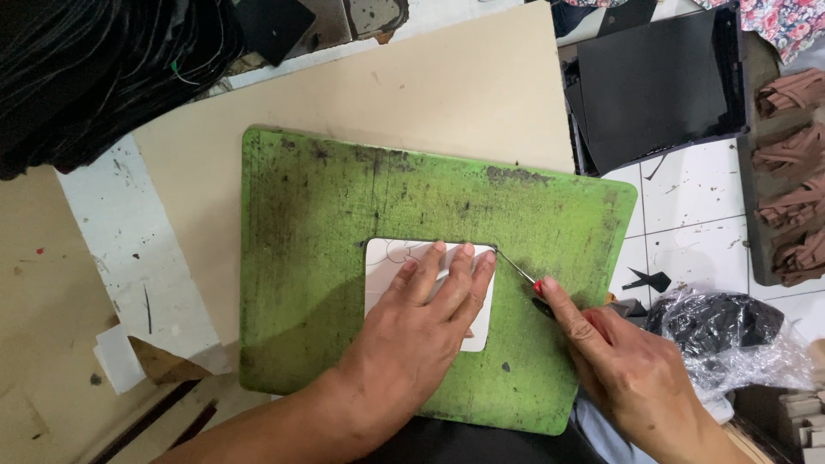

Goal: The person uses a red utility knife to cut a black material on a green cutting board, following a white template. After cutting, the person removes the template and handles the cut black piece, placing it on the board.

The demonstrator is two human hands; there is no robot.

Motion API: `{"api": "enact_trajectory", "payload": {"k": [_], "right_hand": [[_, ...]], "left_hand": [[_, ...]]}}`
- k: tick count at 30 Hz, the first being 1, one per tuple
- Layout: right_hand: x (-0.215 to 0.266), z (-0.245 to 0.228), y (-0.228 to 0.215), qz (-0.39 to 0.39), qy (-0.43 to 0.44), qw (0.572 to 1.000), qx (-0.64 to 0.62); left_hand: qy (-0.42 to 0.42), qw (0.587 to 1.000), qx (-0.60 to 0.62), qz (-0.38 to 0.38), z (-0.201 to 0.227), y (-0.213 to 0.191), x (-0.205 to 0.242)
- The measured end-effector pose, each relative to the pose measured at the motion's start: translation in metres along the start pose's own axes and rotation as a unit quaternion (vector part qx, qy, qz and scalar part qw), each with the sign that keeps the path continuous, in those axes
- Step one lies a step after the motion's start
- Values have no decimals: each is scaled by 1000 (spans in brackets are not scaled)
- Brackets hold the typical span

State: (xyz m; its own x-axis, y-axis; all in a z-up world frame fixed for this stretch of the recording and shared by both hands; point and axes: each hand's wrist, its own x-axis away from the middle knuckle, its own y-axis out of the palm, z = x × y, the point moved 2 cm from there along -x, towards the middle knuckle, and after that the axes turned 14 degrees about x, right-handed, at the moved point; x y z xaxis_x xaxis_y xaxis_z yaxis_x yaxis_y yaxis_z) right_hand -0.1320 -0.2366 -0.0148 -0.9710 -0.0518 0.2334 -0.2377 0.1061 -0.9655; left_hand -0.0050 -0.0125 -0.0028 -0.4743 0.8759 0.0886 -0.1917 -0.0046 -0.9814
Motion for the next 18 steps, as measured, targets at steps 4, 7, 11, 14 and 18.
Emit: {"api": "enact_trajectory", "payload": {"k": [4, 7, 11, 14, 18], "right_hand": [[-1, 3, -1, -41, 0, 999, 2], [-3, 6, -4, -12, -28, 1000, 1], [-4, 10, -1, -45, -50, 997, 25], [-4, 11, 2, -73, -58, 995, 35], [-1, 11, 10, -118, -64, 987, 91]], "left_hand": [[-6, 1000, 4, -13, 1, 1, -2], [-3, 1000, 12, -20, 1, -3, -5], [3, 999, 18, -43, -1, -4, -6], [0, 999, 28, -21, 0, -5, -8], [5, 999, 32, -43, -1, -6, -10]]}}
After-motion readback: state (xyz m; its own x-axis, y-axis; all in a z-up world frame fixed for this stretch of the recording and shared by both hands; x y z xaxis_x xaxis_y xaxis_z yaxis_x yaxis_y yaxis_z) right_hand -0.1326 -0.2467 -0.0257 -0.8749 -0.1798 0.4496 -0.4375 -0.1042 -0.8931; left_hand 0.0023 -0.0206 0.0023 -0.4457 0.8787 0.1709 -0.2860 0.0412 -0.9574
